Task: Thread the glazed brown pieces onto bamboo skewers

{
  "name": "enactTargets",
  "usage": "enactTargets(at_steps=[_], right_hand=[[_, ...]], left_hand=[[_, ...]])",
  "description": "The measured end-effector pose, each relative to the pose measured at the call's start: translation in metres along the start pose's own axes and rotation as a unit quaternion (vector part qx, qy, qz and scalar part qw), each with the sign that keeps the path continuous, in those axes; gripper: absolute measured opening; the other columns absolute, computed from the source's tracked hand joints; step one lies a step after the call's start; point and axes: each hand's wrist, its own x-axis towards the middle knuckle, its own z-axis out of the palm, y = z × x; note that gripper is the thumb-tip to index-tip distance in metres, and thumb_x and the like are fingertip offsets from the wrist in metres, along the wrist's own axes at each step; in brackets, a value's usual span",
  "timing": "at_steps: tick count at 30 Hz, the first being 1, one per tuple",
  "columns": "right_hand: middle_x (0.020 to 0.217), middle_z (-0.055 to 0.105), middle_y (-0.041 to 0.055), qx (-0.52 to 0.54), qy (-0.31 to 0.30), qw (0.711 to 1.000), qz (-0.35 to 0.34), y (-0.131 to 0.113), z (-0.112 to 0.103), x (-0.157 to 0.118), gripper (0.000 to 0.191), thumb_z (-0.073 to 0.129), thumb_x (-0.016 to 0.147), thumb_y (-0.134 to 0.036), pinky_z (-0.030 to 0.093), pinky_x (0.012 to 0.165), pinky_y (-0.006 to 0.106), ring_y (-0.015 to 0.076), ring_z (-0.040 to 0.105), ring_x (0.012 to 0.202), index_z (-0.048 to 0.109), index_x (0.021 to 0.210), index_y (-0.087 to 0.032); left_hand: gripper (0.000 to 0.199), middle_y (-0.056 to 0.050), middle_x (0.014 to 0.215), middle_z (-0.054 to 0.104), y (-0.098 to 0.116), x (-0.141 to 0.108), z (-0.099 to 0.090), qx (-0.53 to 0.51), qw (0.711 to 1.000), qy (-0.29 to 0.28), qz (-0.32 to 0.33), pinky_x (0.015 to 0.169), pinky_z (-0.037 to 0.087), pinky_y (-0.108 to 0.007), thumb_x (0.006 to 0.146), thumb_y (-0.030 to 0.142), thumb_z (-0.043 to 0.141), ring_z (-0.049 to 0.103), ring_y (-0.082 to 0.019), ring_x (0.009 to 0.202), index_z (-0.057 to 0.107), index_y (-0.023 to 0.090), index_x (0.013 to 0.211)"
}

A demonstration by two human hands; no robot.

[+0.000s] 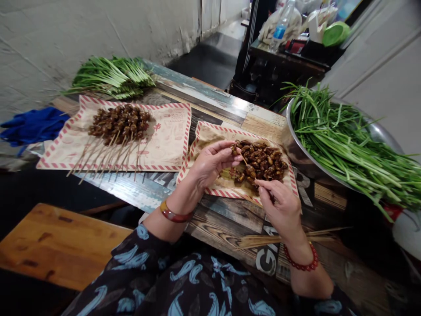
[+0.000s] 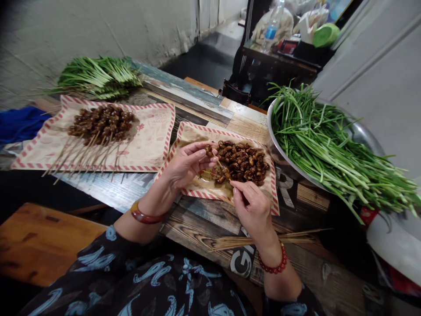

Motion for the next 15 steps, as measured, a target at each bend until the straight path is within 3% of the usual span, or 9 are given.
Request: enactTargets(at_steps=[6,15], right_hand=[[0.086,0.073,0.0042,-0.001,-0.014,1.000,-0.014,-0.0014,0.0001,-0.0014,0.020,0.053,0.091,-0.014,0.054,0.071,0.029,0.0154,0.067,0.075,0.069,0.100,-0.021],[0.086,0.072,0.0065,0.004,-0.028,0.999,-0.021,0.0001,0.0023,-0.0022,0.021,0.052,0.091,-0.011,0.053,0.071,0.029,0.0152,0.066,0.074,0.070,0.102,-0.016]], left_hand=[[0.024,-0.002,0.081,0.071,-0.0044,0.0052,-0.0067,-0.020,0.999,0.042,0.021,0.074,0.053,-0.025,0.070,0.023,0.079,0.066,-0.010,0.070,0.065,0.014,0.088],[0.028,0.000,0.077,0.068,-0.0040,0.0042,-0.0026,-0.013,0.998,0.051,0.024,0.073,0.051,-0.024,0.066,0.023,0.081,0.063,-0.008,0.067,0.063,0.013,0.085]])
